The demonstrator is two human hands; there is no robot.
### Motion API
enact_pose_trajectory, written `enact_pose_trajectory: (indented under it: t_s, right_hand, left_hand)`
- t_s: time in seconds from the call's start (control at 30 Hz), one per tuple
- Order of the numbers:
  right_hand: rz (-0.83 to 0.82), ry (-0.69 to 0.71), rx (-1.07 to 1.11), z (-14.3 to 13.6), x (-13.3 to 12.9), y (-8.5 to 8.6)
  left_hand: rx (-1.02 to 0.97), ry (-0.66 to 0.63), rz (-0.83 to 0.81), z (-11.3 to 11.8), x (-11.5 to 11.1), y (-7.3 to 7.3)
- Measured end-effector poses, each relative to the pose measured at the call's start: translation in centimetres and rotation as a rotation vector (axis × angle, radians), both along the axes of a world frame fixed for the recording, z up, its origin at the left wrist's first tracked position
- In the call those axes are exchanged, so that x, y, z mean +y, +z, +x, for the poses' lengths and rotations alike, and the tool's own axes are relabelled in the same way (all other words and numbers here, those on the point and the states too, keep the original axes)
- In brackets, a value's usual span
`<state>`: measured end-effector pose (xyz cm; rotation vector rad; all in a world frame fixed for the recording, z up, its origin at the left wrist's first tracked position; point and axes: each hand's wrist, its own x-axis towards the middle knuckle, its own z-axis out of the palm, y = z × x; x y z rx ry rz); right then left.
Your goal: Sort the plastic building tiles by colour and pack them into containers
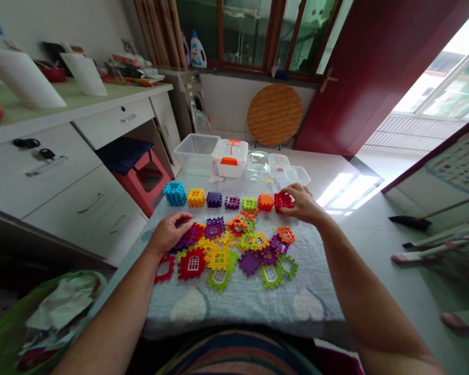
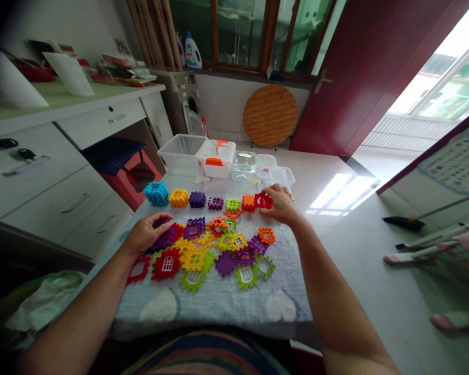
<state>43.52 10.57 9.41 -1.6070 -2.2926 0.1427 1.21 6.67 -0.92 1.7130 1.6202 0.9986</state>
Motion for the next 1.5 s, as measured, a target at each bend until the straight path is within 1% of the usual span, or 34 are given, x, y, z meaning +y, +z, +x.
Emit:
enact_pose_trajectory:
  t_s: [0.1, 0.2, 0.3, 0.4, 0.53, 0.63, 0.7, 0.73, 0.8, 0.83, 0.87, 0.93, 1.0, 1.07, 1.13, 1.27, 1.4, 1.5]
  right_hand:
    - [-0.049, -0.042, -0.042, 2.9, 2.8, -0.7]
    - [-0.103, -0.032, -0.087, 3.9, 4.3, -1.6]
    - [-0.128, -0.021, -0.112, 3.9, 4.8, -2.3]
    - [-0.152, -0.038, -0.135, 3.9, 4.9, -2.7]
    - [-0.193, -0.070, -0.163, 3.6, 4.7, -2.5]
    - [-0.166, -0.106, -0.148, 3.3, 3.8, -1.5]
    - [-0.105, -0.107, -0.098, 3.1, 2.4, -0.8]
    - [-0.081, -0.082, -0.063, 3.0, 1.4, -0.5]
    - [-0.089, 0.036, 0.006, 2.7, -0.8, -0.6]
    - [-0.120, 0.108, 0.026, 2.6, -2.1, -0.9]
    - [-0.144, 0.150, 0.032, 2.4, -3.2, -1.4]
    - [-0.179, 0.157, 0.003, 2.2, -5.3, -2.8]
    - [-0.215, 0.142, -0.025, 2.0, -6.5, -4.3]
    - [-0.226, 0.129, -0.012, 1.9, -7.1, -5.3]
    - [-0.209, 0.110, 0.029, 1.8, -7.1, -5.8]
    - [-0.167, 0.054, 0.144, 1.8, -6.6, -5.9]
    - [-0.147, -0.069, 0.360, 1.2, -6.1, -6.1]
    - [-0.231, -0.087, 0.504, 0.3, -5.7, -6.4]
  left_hand:
    - [-0.005, 0.007, -0.006, 0.1, -0.1, 0.3]
    - [0.007, 0.012, -0.010, 0.1, -0.2, 0.5]
    - [0.012, 0.014, -0.013, 0.2, -0.2, 0.6]
    - [0.011, 0.018, -0.020, 0.3, -0.2, 0.7]
    - [0.017, 0.024, -0.027, 0.4, -0.3, 0.9]
    - [0.019, 0.025, -0.032, 0.3, -0.3, 0.9]
    - [0.016, 0.028, -0.036, 0.2, -0.3, 0.7]
    - [0.013, 0.028, -0.038, 0.2, -0.2, 0.6]
    - [-0.004, 0.026, -0.047, 0.1, -0.2, 0.5]
    - [-0.025, 0.023, -0.055, 0.1, -0.2, 0.5]
    - [-0.055, 0.017, -0.070, 0.0, -0.2, 0.6]
    - [-0.136, -0.009, -0.123, -0.1, -0.2, 1.1]
    - [-0.231, -0.037, -0.183, -0.3, -0.3, 1.7]
    - [-0.315, -0.049, -0.209, -0.5, -0.3, 2.1]
    - [-0.367, -0.043, -0.200, -0.6, -0.3, 2.3]
    - [-0.361, -0.046, -0.205, -0.7, -0.3, 2.2]
    - [-0.368, -0.058, -0.203, -0.7, -0.4, 2.4]
    - [-0.344, -0.055, -0.194, -0.6, -0.4, 2.6]
